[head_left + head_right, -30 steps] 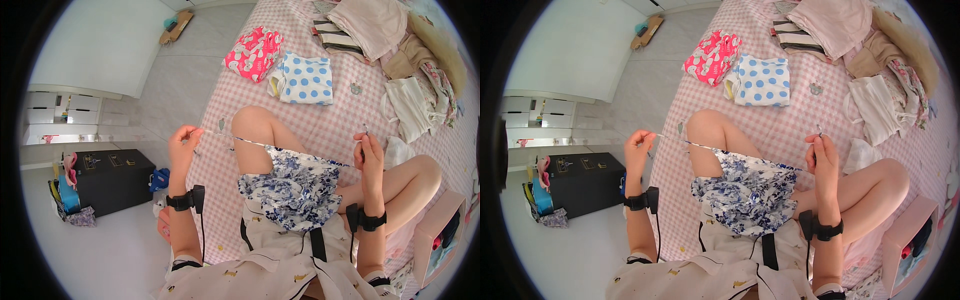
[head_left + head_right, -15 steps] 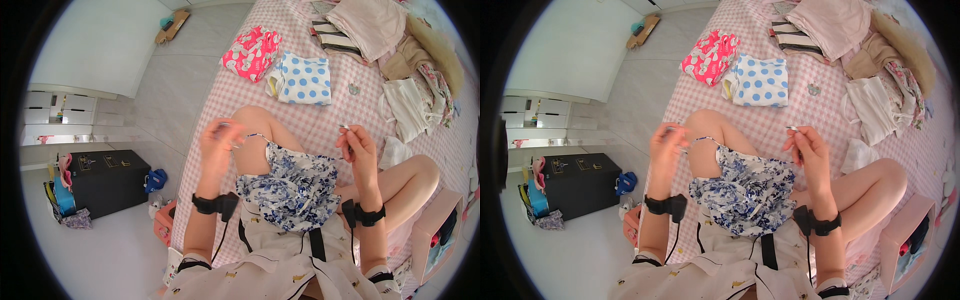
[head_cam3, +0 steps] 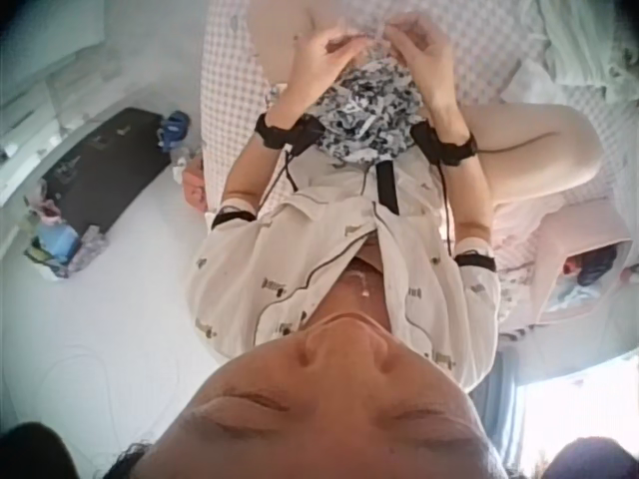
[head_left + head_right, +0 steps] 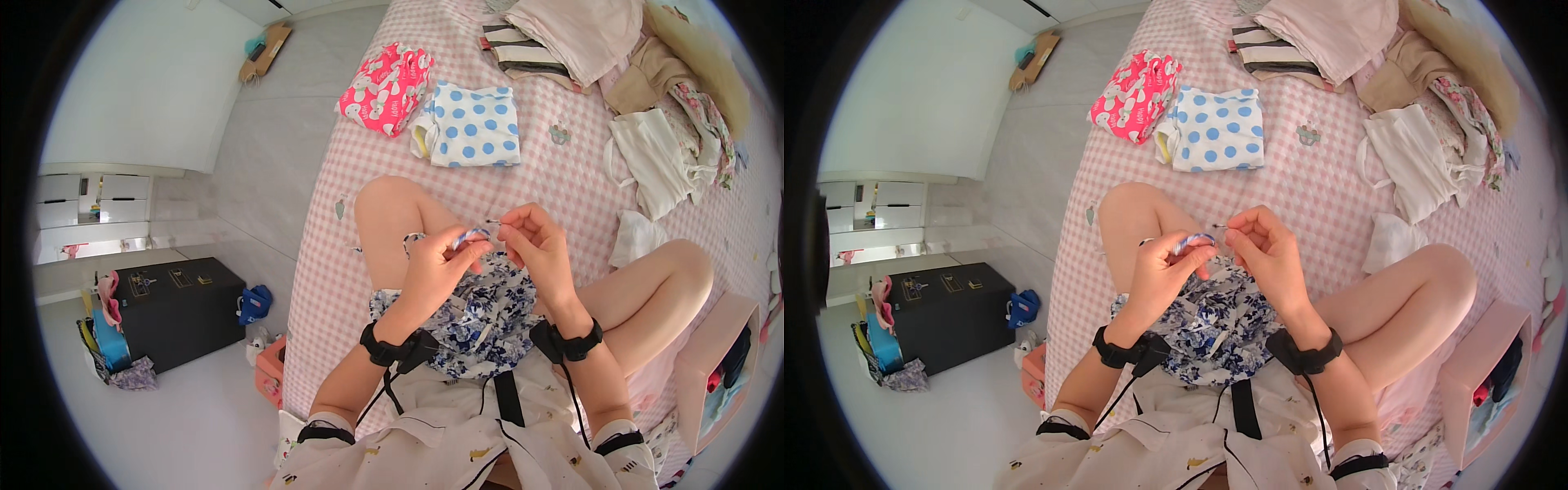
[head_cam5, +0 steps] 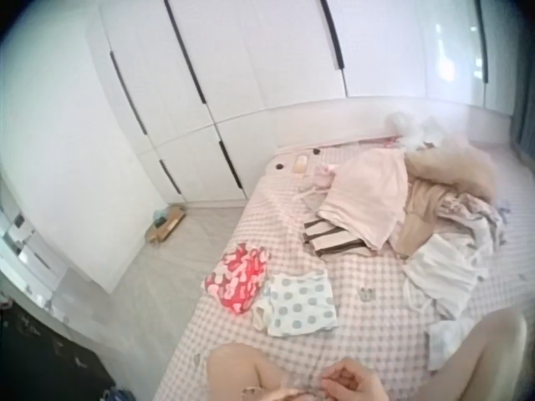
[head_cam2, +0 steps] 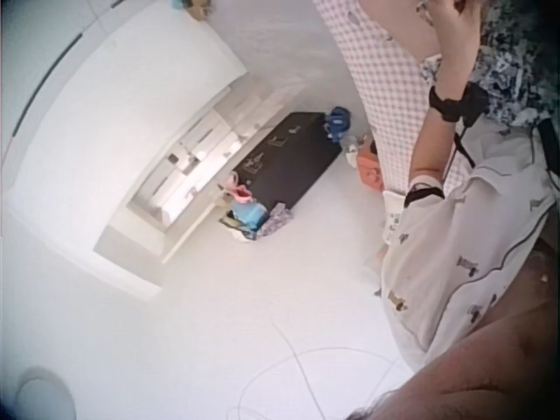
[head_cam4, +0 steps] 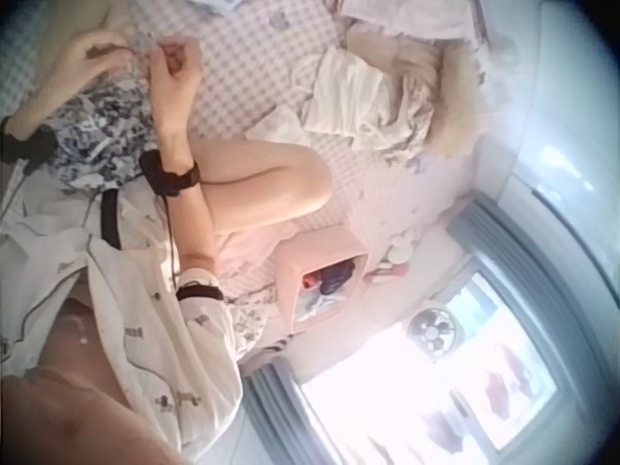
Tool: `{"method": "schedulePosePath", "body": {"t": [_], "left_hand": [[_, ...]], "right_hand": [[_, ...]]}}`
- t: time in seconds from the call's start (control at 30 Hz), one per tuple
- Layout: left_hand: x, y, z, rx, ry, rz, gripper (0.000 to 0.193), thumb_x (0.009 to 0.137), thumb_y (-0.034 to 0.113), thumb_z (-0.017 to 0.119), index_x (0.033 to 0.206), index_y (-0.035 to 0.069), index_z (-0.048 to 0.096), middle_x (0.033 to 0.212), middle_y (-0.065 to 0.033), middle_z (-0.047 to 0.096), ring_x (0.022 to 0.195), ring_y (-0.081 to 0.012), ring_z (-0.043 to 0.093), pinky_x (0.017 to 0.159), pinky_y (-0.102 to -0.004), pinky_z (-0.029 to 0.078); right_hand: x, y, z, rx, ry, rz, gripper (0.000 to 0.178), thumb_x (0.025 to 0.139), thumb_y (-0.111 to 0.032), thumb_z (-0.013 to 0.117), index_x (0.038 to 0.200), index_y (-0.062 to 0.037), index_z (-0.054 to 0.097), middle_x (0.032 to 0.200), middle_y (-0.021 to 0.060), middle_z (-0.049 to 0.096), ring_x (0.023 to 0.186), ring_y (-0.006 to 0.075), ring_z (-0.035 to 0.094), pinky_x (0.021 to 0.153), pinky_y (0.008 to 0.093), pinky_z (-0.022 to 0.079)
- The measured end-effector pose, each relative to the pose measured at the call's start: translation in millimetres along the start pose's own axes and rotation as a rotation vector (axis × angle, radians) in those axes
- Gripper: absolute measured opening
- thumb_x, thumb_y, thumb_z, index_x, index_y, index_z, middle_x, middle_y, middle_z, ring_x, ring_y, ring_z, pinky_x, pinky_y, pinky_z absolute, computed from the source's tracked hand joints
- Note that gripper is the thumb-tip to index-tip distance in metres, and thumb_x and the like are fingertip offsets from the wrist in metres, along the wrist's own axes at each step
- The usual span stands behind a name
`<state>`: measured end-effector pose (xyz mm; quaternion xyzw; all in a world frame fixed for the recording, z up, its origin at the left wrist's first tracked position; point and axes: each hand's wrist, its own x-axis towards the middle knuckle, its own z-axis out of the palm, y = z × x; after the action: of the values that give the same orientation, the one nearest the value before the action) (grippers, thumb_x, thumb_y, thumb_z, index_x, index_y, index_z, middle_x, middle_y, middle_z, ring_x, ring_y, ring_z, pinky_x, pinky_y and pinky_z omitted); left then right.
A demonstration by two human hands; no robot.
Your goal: Folding various small items of clothing while sitting on a bed.
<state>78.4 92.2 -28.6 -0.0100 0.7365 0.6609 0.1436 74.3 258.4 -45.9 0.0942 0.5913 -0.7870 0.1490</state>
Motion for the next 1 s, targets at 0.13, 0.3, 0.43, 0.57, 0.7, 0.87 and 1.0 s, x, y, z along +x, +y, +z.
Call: {"method": "schedulePosePath", "body": {"t": [0.13, 0.3, 0.43, 0.57, 0.7, 0.87, 1.0], "left_hand": [[-1.8, 0.9, -1.9, 0.144, -0.007, -0.010, 0.007, 0.086, 0.006, 0.065, 0.086, -0.001, 0.066, 0.066, 0.0013, 0.060, 0.053, -0.0015, 0.046, 0.048, -0.0177, 0.035], [-3.9, -2.8, -2.8, 0.170, 0.033, 0.039, 0.007, 0.083, 0.006, 0.067, 0.087, 0.001, 0.066, 0.056, 0.0045, 0.051, 0.051, -0.0017, 0.041, 0.048, -0.0188, 0.032], [-4.0, -3.1, -2.1, 0.266, 0.038, 0.210, 0.007, 0.082, 0.003, 0.066, 0.088, 0.002, 0.066, 0.065, 0.0027, 0.054, 0.055, -0.0025, 0.043, 0.048, -0.0197, 0.033], [-7.0, -4.1, -0.5, 0.227, 0.079, 0.243, 0.008, 0.081, 0.000, 0.064, 0.089, 0.002, 0.066, 0.072, 0.0001, 0.056, 0.058, -0.0039, 0.046, 0.049, -0.0195, 0.035], [-8.4, -3.4, -1.8, 0.228, 0.057, 0.247, 0.010, 0.081, -0.003, 0.064, 0.089, 0.001, 0.066, 0.072, -0.0001, 0.057, 0.058, -0.0042, 0.047, 0.050, -0.0192, 0.035], [-6.6, -2.7, -6.7, 0.289, 0.004, 0.265, 0.011, 0.079, -0.004, 0.064, 0.089, 0.001, 0.067, 0.072, 0.0005, 0.056, 0.059, -0.0035, 0.047, 0.050, -0.0193, 0.034], [-5.6, -12.7, -2.5, 0.041, 0.054, 0.241, 0.011, 0.080, -0.004, 0.063, 0.089, 0.002, 0.067, 0.074, 0.0004, 0.056, 0.060, -0.0036, 0.046, 0.050, -0.0198, 0.032]], "right_hand": [[-0.9, 0.5, -0.6, -0.008, -0.041, -0.023, 0.009, 0.089, -0.004, 0.056, 0.098, -0.0019, 0.058, 0.074, -0.0005, 0.059, 0.061, 0.0036, 0.051, 0.051, 0.0177, 0.038], [-7.3, -9.2, 6.1, 0.015, -0.106, 0.032, 0.009, 0.087, -0.003, 0.061, 0.094, -0.0008, 0.056, 0.081, 0.0003, 0.059, 0.069, 0.0046, 0.054, 0.059, 0.0187, 0.043], [-5.5, -0.5, 2.8, 0.065, -0.097, 0.014, 0.015, 0.084, -0.004, 0.067, 0.092, -0.0007, 0.055, 0.087, 0.0014, 0.059, 0.075, 0.0050, 0.056, 0.064, 0.0193, 0.046], [-4.6, 1.0, 2.5, 0.053, -0.062, 0.046, 0.015, 0.083, -0.004, 0.067, 0.091, -0.0015, 0.054, 0.085, 0.0011, 0.059, 0.074, 0.0050, 0.056, 0.062, 0.0193, 0.046], [-5.6, 0.4, 0.5, 0.079, -0.129, 0.075, 0.012, 0.086, -0.005, 0.065, 0.090, -0.0020, 0.054, 0.082, 0.0005, 0.058, 0.068, 0.0043, 0.054, 0.056, 0.0181, 0.043], [-8.2, -4.1, 3.8, 0.104, -0.137, 0.064, 0.011, 0.087, -0.007, 0.063, 0.091, -0.0022, 0.053, 0.082, 0.0006, 0.058, 0.065, 0.0040, 0.053, 0.052, 0.0172, 0.039], [-8.6, -3.5, 2.8, 0.096, -0.175, 0.072, 0.010, 0.088, -0.005, 0.061, 0.091, -0.0021, 0.052, 0.084, 0.0013, 0.059, 0.066, 0.0052, 0.054, 0.053, 0.0174, 0.040]]}}
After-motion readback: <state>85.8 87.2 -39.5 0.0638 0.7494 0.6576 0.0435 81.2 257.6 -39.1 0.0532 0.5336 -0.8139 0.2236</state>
